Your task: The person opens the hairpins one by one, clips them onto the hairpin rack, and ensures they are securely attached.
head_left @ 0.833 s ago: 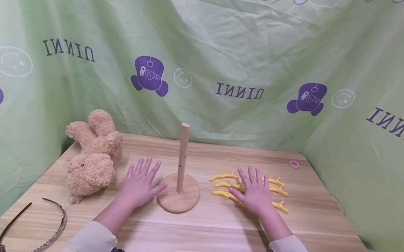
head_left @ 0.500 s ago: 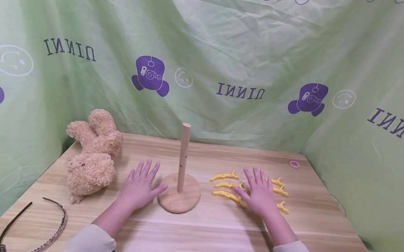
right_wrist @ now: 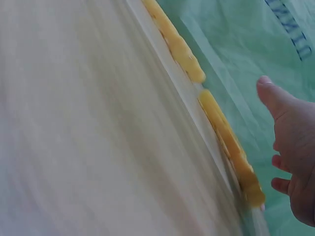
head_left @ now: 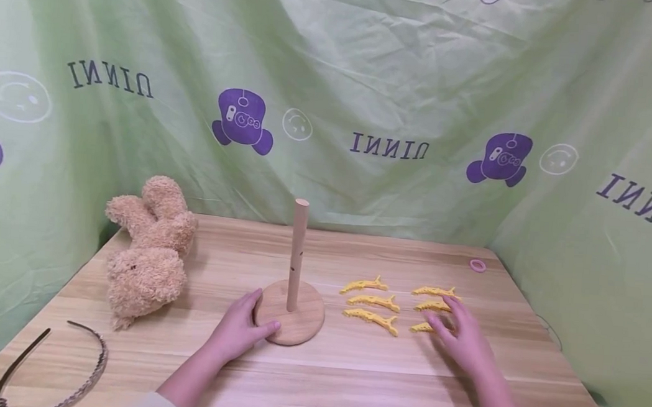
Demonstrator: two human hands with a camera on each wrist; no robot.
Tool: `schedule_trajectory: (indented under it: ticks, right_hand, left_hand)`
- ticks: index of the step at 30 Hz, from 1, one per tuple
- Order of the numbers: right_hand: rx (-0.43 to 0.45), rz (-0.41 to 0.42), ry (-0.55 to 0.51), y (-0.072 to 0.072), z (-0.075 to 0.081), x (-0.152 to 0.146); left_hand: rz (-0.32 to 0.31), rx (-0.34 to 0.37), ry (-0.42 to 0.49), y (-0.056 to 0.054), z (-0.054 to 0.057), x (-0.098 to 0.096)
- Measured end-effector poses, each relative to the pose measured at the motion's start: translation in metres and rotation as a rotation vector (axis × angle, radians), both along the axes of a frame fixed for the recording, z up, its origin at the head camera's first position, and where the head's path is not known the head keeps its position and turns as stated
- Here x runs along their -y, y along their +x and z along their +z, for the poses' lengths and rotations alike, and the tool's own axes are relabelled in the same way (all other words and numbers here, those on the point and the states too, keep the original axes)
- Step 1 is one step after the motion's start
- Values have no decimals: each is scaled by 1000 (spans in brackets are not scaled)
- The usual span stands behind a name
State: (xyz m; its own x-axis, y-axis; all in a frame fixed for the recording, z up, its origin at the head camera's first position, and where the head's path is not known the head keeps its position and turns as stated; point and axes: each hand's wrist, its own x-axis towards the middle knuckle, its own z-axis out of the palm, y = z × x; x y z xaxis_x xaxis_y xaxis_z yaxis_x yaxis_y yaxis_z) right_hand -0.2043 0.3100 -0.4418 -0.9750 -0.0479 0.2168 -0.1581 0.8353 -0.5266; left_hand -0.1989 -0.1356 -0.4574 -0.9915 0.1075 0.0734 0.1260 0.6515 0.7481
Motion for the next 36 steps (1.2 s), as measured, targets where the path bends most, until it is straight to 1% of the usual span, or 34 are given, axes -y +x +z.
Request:
schedule_trajectory:
  ticks: [3,10,17,22,25,28,32,36]
  right_hand:
    - [7,-5,-20,3,-4,-12]
    - [66,-14,2,8,-7,-25]
    - [140,-13,16,12,-6,-32]
    - [119,11,45,14,-6,-34]
    - [107,25,55,13,-8,-35]
    - [121,18,50,13,-8,-36]
    - [154,0,13,13,-6,-38]
    - [199,-21,-76,15,-1,-34]
  left_hand:
    - [6,0,13,3,-2,-1]
    - [10,-14,-45,8,-3,1]
    - [2,-37,-102,7,-1,3]
    - [-18,-59,-123,5,-1,5]
    - [-20,-54,-125,5,-1,6]
    - [-21,-45,-116,6,-2,6]
    - [-19,-40,-97,6,-3,5]
    - [-16,-61,-95,4,-7,4]
